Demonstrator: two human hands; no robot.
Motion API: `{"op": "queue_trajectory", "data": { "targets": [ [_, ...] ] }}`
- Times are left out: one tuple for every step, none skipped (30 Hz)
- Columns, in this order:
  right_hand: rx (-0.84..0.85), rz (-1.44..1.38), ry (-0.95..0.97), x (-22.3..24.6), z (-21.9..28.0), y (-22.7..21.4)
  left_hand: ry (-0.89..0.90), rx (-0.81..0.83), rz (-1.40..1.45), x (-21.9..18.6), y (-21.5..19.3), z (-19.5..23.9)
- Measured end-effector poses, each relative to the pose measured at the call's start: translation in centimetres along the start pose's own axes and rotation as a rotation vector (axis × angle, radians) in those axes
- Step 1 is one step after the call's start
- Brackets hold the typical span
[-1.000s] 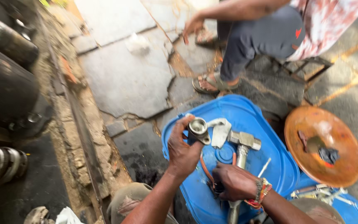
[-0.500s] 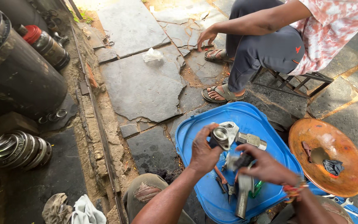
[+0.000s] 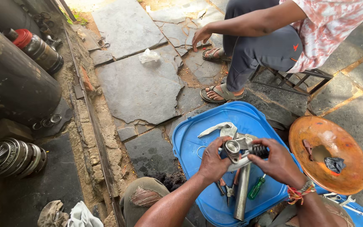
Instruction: The person disassembles a cylindrical mechanical component, likely a shock absorber, using a screwdriver and pliers. They remove a spring and internal parts, wipe them with a cloth, and then reassemble the unit, tightening a screw at the end.
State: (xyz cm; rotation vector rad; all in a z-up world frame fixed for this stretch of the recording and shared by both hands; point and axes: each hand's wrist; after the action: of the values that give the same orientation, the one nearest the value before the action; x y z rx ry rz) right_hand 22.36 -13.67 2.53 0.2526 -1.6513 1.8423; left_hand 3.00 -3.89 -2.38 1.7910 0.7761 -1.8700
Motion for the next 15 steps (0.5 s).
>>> {"op": "queue_trajectory", "data": {
  "targets": [
    [-0.041, -0.01, 0.008, -0.3, 0.0, -0.3, 0.031, -0.022, -0.029, 0.2, 0.0, -0.1],
    [-0.083, -0.019, 0.017, -0.5, -0.1, -0.4, 0.063, -0.045, -0.058, 0.5, -0.1, -0.3],
    [-0.096, -0.111, 0.046, -0.8, -0.2, -0.5, 0.095, -0.068, -0.087, 0.7, -0.2, -0.5],
    [-0.109, -0.202, 0.075, -1.1, -0.2, -0.6, 0.087, -0.07, -0.083, 1.0, -0.1, -0.5],
    [-0.124, -0.293, 0.103, -1.5, -0.4, -0.7, 0.082, -0.073, -0.078, 1.1, -0.2, -0.6],
    [-0.111, -0.394, 0.046, -1.7, -0.5, -0.6, 0.077, -0.075, -0.074, 1.1, -0.2, -0.8],
    [-0.099, -0.495, -0.013, -1.9, -0.6, -0.4, 0.07, -0.067, -0.072, 1.1, -0.3, -0.9],
    [-0.087, -0.596, -0.073, -2.0, -0.8, -0.4, 0.064, -0.059, -0.071, 1.0, -0.4, -1.0],
    [-0.068, -0.52, -0.123, -1.9, -0.8, -0.4, 0.056, -0.053, -0.068, 0.9, -0.5, -0.9],
    [-0.048, -0.444, -0.172, -1.7, -0.8, -0.5, 0.027, -0.044, -0.062, 0.7, -0.6, -0.9],
    [-0.029, -0.368, -0.222, -1.4, -0.7, -0.5, -0.002, -0.035, -0.056, 0.6, -0.8, -0.9],
    [-0.03, -0.344, -0.126, -0.9, -0.7, -0.4, -0.031, -0.026, -0.051, 0.5, -0.9, -0.9],
    [-0.028, -0.318, -0.029, -0.4, -0.5, -0.2, -0.006, -0.023, -0.064, 0.5, -0.9, -0.9],
    [-0.027, -0.292, 0.068, 0.0, -0.5, 0.0, 0.018, -0.019, -0.076, 0.5, -0.9, -0.9],
    [-0.036, -0.397, 0.077, 0.2, -0.6, 0.1, 0.042, -0.014, -0.089, 0.6, -0.9, -0.9]
  ]
}}
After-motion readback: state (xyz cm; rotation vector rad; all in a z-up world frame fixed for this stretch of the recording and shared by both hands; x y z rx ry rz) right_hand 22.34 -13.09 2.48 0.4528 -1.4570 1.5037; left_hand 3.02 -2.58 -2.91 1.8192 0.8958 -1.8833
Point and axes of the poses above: each hand's wrist, its own z-axis away from the middle knuckle, its own y-axis out of the palm, x = y × z, and after that the axes turned 10 degrees about x, right-handed
